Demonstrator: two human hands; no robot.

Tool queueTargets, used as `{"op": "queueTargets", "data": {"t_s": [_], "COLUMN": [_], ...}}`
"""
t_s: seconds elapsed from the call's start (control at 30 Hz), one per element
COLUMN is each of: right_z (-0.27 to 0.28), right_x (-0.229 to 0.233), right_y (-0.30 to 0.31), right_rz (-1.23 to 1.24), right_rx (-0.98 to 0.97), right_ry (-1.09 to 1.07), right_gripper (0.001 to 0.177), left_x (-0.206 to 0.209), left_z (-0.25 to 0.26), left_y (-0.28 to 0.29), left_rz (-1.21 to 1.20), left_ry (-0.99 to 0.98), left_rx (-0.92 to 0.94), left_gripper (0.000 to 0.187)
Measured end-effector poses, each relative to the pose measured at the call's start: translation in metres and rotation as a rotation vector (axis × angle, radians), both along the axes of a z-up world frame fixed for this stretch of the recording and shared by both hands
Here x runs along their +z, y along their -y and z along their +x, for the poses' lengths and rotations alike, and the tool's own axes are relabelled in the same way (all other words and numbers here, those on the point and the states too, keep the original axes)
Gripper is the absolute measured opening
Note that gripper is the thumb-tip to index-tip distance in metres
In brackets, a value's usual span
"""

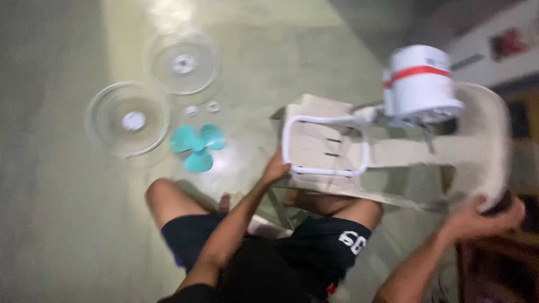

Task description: The person assembles a table fan by attaching the motor housing to the stand, inserting the fan blades, and securing the front grille. The person handles the motor, blades, and grille components by hand.

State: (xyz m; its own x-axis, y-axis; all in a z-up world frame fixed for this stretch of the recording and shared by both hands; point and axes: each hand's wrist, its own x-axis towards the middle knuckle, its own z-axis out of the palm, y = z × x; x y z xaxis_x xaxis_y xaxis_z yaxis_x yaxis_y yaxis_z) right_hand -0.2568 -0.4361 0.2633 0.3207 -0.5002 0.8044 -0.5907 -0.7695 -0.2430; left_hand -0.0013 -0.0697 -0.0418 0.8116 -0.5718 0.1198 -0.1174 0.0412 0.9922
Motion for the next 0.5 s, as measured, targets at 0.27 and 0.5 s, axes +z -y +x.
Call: {"op": "queueTargets", "data": {"t_s": [0.27,0.5], "right_z": [0.093,0.141], "right_x": [0.067,0.115], "right_y": [-0.087,-0.086], "right_rz": [0.397,0.621], "right_rx": [0.366,0.498], "right_ry": [0.123,-0.044], "right_gripper": [0.03,0.049], "left_x": [0.116,0.275], "left_z": [0.029,0.05], "left_y": [0.023,0.078], "left_rz": [0.5,0.07], "left_ry": [0.111,0.431], "left_rx": [0.124,0.007], "left_gripper": [0.082,0.07]}}
